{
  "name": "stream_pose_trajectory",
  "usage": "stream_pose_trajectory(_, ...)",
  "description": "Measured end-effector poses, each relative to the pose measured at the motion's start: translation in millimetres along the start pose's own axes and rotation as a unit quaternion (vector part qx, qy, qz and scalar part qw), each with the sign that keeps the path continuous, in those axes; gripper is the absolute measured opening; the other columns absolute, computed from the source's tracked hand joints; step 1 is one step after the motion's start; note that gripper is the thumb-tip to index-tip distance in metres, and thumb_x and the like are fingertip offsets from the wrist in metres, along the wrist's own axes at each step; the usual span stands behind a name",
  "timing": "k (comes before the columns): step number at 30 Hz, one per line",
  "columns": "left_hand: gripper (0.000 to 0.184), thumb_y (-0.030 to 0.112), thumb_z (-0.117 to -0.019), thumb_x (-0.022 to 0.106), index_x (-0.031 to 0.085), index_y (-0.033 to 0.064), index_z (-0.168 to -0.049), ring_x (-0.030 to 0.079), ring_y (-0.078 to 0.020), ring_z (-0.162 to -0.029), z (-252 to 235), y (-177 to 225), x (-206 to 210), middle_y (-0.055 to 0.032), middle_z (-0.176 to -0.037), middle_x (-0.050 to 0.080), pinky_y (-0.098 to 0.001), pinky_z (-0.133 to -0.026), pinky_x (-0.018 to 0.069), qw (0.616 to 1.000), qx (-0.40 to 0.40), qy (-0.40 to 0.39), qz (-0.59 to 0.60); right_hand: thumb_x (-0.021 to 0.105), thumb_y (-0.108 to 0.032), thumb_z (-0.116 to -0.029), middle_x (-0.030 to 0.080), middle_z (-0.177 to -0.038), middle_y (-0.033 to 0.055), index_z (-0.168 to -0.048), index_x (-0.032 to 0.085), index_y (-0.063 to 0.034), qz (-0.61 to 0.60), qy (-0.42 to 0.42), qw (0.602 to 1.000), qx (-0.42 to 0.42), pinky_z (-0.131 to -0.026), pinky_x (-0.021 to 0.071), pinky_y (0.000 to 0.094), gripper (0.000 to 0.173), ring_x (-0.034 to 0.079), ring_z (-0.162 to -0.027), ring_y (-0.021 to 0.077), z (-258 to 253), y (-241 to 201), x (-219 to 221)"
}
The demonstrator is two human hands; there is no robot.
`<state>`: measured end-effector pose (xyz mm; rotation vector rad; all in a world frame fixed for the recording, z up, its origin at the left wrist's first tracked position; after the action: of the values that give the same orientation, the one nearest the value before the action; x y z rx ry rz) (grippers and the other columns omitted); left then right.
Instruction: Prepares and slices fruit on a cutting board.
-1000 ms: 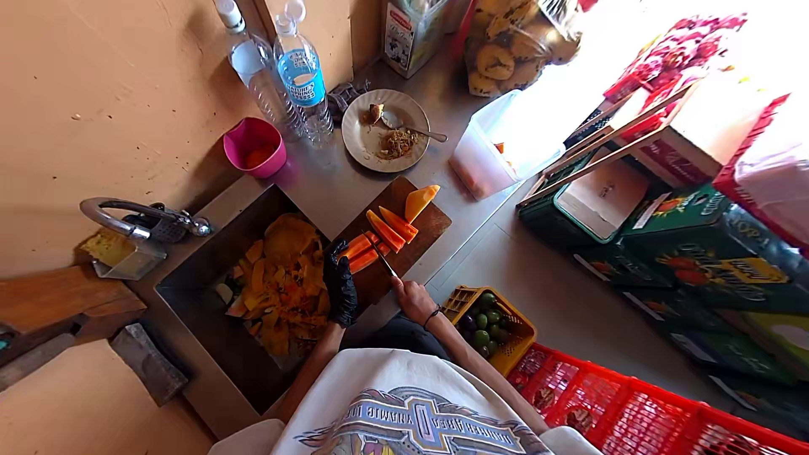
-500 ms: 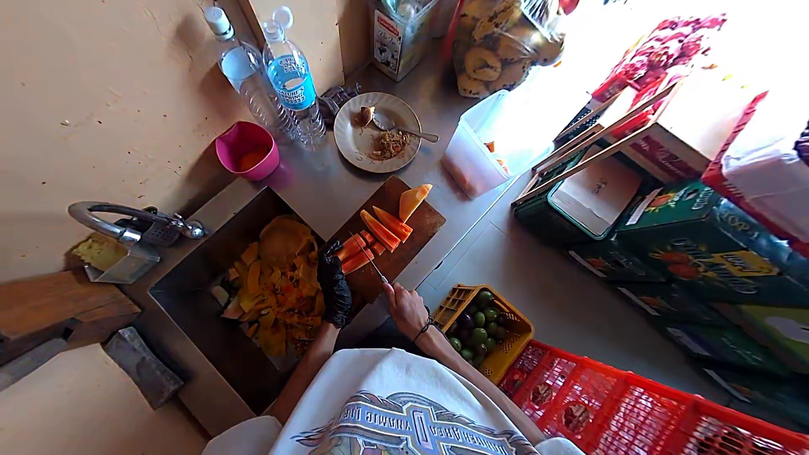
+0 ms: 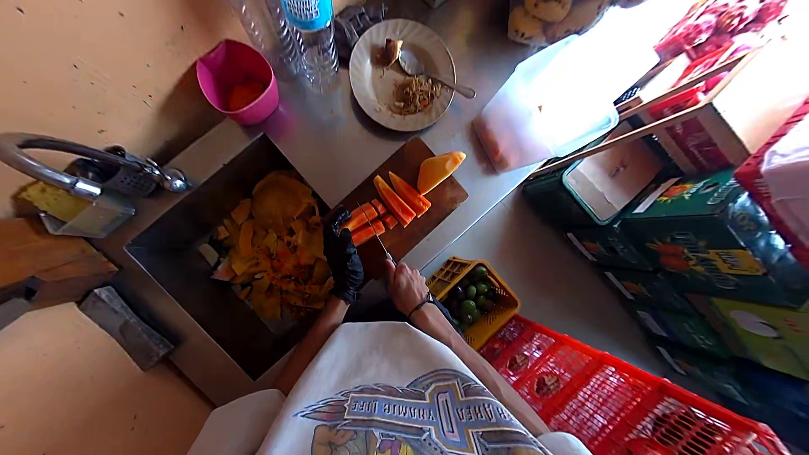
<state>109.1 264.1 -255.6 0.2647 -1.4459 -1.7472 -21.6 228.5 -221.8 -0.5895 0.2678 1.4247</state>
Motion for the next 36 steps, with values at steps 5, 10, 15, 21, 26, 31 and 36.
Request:
stream_pose_trajectory(5,0.041,0.012,-0.1057,0.033,0.052,0.0041,-0.141,0.053,-0.0212,-0.133,-10,-20,-4,-0.0103,-0.144,0.056,-0.0381,-0.111,0.0428,0.944,0.137,-0.022,-0.300,0.019,-0.043,-0.1134,0.067,-0.098,0.0234,-0.102,0.065,0.0059,-0.066,-0.002,0.993,-0.095,-0.091,0.0503,0.0525,0.069,0.067,-0.101,0.0366,-19,22,-1)
stream_pose_trajectory(10,0.043,0.002,-0.1012,0.031,0.052,-0.0082,-0.138,0.048,-0.0266,-0.135,-6,27,26,-0.0206,-0.144,0.054,-0.0408,-0.116,0.0340,0.969,0.042,0.015,-0.242,0.021,-0.044,-0.1130,0.070,-0.096,0.0212,-0.109,0.065,0.0035,-0.061,0.041,0.992,-0.100,-0.090,0.0514,0.0524,0.065,0.069,-0.100,0.0357,-11,25,1)
stream_pose_trajectory(15,0.049,0.011,-0.0980,0.031,0.044,-0.0171,-0.136,0.047,-0.0282,-0.132,0,38,33,-0.0296,-0.141,0.049,-0.0362,-0.115,0.0352,0.977,0.089,0.009,-0.195,0.023,-0.042,-0.1130,0.069,-0.088,0.0183,-0.109,0.065,0.0017,-0.073,0.073,0.988,-0.115,-0.083,0.0535,0.0508,0.061,0.071,-0.091,0.0347,10,15,4)
stream_pose_trajectory(21,0.054,0.021,-0.1014,0.029,0.040,-0.0145,-0.141,0.043,-0.0252,-0.140,-8,2,17,-0.0265,-0.148,0.045,-0.0309,-0.117,0.0324,0.955,0.189,-0.005,-0.228,0.024,-0.043,-0.1128,0.069,-0.087,0.0174,-0.106,0.064,0.0006,-0.058,0.075,0.989,-0.114,-0.082,0.0534,0.0488,0.060,0.071,-0.091,0.0333,8,18,12)
stream_pose_trajectory(26,0.055,0.012,-0.0948,0.034,0.039,-0.0153,-0.142,0.040,-0.0273,-0.142,-4,26,28,-0.0275,-0.151,0.041,-0.0363,-0.119,0.0299,0.982,0.077,0.016,-0.170,0.025,-0.043,-0.1126,0.069,-0.086,0.0175,-0.107,0.064,0.0003,-0.052,0.078,0.988,-0.121,-0.081,0.0536,0.0497,0.059,0.071,-0.090,0.0341,8,18,17)
stream_pose_trajectory(31,0.056,0.020,-0.0984,0.034,0.037,-0.0152,-0.142,0.041,-0.0252,-0.141,-7,17,23,-0.0265,-0.150,0.042,-0.0343,-0.119,0.0314,0.982,0.104,0.010,-0.155,0.020,-0.046,-0.1125,0.071,-0.103,0.0213,-0.115,0.062,0.0009,-0.003,0.017,0.999,-0.042,-0.089,0.0538,0.0522,0.063,0.070,-0.107,0.0369,9,7,13)
stream_pose_trajectory(36,0.058,0.022,-0.0979,0.036,0.037,-0.0139,-0.143,0.041,-0.0243,-0.141,-8,9,20,-0.0253,-0.150,0.043,-0.0343,-0.118,0.0313,0.983,0.118,0.014,-0.137,0.020,-0.046,-0.1126,0.070,-0.107,0.0239,-0.110,0.064,0.0041,0.003,-0.014,1.000,-0.023,-0.091,0.0527,0.0542,0.067,0.068,-0.111,0.0387,-1,2,13)
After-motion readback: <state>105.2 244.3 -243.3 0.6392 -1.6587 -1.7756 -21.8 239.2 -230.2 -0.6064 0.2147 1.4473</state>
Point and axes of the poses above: each hand's wrist, its own z-axis away from the middle knuckle, its own x-axis out of the palm, y = z × x, the point moved 1 cm from there along -z, towards the middle knuckle
